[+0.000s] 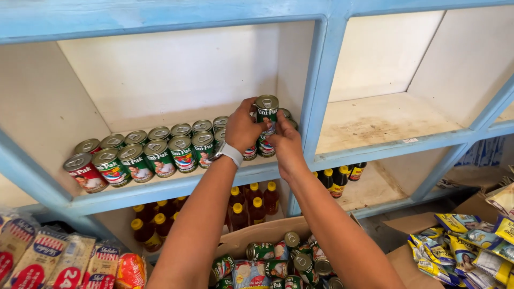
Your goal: The recorder is taking canned sardines from a box and arranging them neatly on a grocery store shelf.
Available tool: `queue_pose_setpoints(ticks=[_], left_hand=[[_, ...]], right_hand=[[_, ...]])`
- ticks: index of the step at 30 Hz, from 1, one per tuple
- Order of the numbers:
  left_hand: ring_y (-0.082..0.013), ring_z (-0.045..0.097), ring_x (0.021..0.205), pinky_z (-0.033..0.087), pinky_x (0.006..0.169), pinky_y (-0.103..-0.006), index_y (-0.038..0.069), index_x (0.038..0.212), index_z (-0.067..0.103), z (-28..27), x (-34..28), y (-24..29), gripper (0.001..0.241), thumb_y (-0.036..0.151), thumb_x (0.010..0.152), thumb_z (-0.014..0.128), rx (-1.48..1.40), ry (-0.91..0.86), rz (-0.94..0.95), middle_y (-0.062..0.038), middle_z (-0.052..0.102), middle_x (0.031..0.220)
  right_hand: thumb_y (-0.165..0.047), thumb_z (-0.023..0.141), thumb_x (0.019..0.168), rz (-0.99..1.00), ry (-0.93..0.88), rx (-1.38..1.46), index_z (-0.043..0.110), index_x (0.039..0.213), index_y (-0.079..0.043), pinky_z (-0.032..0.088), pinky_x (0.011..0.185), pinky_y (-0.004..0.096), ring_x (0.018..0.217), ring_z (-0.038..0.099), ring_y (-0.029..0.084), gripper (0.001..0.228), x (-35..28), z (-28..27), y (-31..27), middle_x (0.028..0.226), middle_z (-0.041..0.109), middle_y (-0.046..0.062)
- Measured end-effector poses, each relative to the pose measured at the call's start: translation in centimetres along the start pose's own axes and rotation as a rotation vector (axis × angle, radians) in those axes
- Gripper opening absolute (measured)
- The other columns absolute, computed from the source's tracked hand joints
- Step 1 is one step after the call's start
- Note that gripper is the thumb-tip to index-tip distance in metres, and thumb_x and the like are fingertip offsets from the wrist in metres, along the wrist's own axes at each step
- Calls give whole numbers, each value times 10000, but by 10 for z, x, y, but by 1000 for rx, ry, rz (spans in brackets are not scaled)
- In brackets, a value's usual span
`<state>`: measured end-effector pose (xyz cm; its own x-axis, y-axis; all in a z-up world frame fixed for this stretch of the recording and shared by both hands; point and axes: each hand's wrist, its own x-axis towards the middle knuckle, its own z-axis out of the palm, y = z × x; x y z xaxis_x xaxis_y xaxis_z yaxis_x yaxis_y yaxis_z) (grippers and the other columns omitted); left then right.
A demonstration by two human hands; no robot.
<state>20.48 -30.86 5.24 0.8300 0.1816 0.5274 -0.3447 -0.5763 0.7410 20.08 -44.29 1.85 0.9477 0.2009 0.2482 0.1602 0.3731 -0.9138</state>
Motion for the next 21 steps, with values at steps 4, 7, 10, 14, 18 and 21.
queue_pose_setpoints(ticks=[4, 7, 10, 14, 18, 21], left_hand=[[-303, 740, 1055, 569, 905, -384, 59, 1353, 560, 2, 17, -8, 760, 243, 686, 874, 68, -63, 33, -146, 731, 1209], [-372, 653, 1172, 518, 985, -410, 42, 1477, 439, 0, 30, -13, 885, 228, 705, 831, 136, -148, -8, -215, 673, 1262], [-376, 626, 1209, 490, 1009, -414, 59, 1511, 397, -1, 37, -9, 923, 285, 725, 823, 148, -202, 18, -215, 656, 1300], [-339, 661, 1198, 511, 1005, -400, 60, 1463, 466, -2, 39, 5, 829, 376, 783, 821, 205, -207, -31, -185, 689, 1281], [-327, 667, 1184, 513, 993, -403, 72, 1456, 463, -3, 38, 8, 824, 369, 785, 837, 249, -209, -49, -165, 695, 1279], [-346, 660, 1170, 521, 976, -413, 98, 1485, 415, 0, 37, -4, 910, 257, 713, 869, 243, -219, -6, -178, 688, 1268]], right_hand=[[157, 455, 791, -69, 5, 58, 270, 1591, 4, 392, 1095, 274, 1493, 395, 191, 836, 4, -5, 16, 1607, 434, 148], [162, 458, 804, -81, -4, 82, 268, 1587, 8, 354, 1140, 292, 1541, 305, 218, 820, 4, -4, 19, 1666, 322, 127], [166, 443, 789, -65, -5, 123, 273, 1590, -2, 331, 1161, 299, 1554, 271, 208, 835, 4, -3, 19, 1680, 303, 123], [172, 451, 795, -76, -25, 112, 264, 1588, -10, 318, 1167, 292, 1563, 251, 209, 835, 2, -7, 14, 1694, 264, 101], [165, 438, 796, -30, -85, 167, 270, 1601, -24, 345, 1101, 272, 1560, 254, 203, 843, -5, -13, 7, 1684, 292, 131], [152, 447, 811, 43, -106, 230, 274, 1601, -44, 366, 1052, 271, 1535, 308, 211, 833, -9, -16, 4, 1668, 313, 141]])
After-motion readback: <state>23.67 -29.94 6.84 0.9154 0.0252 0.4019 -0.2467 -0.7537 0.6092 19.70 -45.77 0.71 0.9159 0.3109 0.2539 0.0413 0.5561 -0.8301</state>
